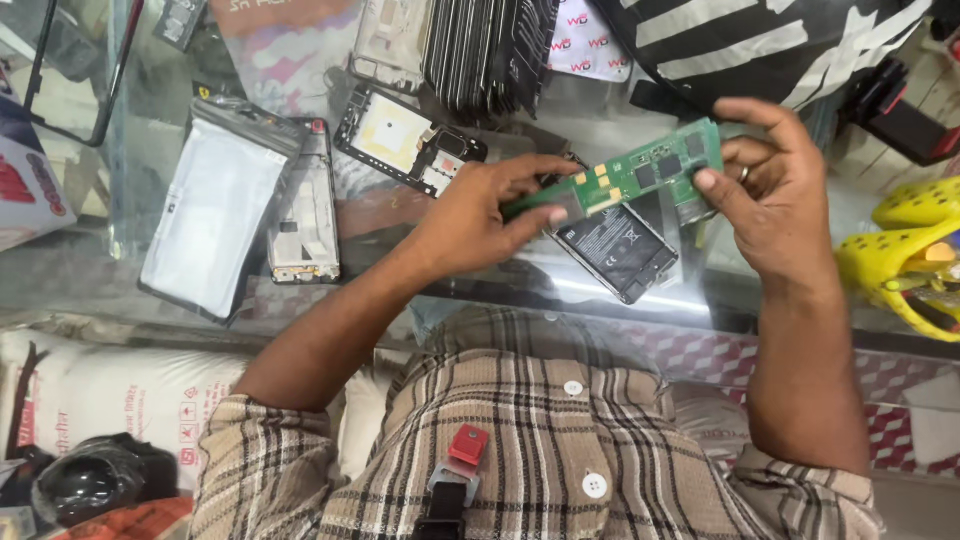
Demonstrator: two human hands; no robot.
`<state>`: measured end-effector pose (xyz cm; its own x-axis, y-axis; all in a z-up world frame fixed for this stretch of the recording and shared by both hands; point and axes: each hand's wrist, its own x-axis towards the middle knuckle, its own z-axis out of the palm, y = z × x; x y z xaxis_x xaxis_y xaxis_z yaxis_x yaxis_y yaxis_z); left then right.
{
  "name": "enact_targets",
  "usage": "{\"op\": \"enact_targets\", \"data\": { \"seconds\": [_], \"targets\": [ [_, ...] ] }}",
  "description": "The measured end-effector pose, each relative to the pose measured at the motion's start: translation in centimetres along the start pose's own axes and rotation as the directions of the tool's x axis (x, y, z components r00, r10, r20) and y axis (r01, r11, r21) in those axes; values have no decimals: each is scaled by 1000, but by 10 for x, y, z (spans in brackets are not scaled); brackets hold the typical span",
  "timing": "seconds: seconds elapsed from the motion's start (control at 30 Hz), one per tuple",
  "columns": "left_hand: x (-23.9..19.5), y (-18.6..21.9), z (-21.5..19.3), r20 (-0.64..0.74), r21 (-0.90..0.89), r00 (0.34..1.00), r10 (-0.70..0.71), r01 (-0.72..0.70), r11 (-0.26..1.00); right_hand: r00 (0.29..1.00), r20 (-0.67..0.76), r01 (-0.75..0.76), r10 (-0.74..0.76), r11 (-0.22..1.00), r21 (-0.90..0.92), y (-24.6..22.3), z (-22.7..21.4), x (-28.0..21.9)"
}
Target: The person handles disassembled mobile phone components on a glass counter, including a motherboard and a phone chassis with a battery. They pick up and set down parts, use a screwdriver to work on the motherboard, and move items around the workspace.
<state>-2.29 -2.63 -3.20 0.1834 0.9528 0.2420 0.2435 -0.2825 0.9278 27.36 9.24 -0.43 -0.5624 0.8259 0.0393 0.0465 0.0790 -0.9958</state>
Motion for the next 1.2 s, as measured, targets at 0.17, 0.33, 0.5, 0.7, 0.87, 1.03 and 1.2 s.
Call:
{"op": "enact_targets", "data": {
  "seconds": [0.17,0.33,0.5,0.7,0.87,1.03,1.2],
  "targets": [
    [-4,0,11,269,-113,958,-98,133,985,999,-6,48,-48,996,-72,16,6,-4],
    [-7,0,21,228,-283,972,-53,118,952,997,61,63,-50,971,-229,16,19,-8],
    [-7,-1,19,213,-332,960,-181,246,911,998,-30,42,-56,938,-345,9,27,-10],
    [2,3,20,157,-356,987,-42,96,930,992,-87,66,-95,955,-290,16,17,-11],
    [4,-10,21,240,-99,953,-186,214,972,994,-28,89,-104,939,-331,31,7,-9],
    [23,-27,35,7,-246,958,287,-276,929,995,-33,74,-96,912,-404,30,-2,-3],
    [31,-44,46,-15,-315,968,249,-241,918,987,20,151,-158,890,-429,37,-11,2]
  ]
}}
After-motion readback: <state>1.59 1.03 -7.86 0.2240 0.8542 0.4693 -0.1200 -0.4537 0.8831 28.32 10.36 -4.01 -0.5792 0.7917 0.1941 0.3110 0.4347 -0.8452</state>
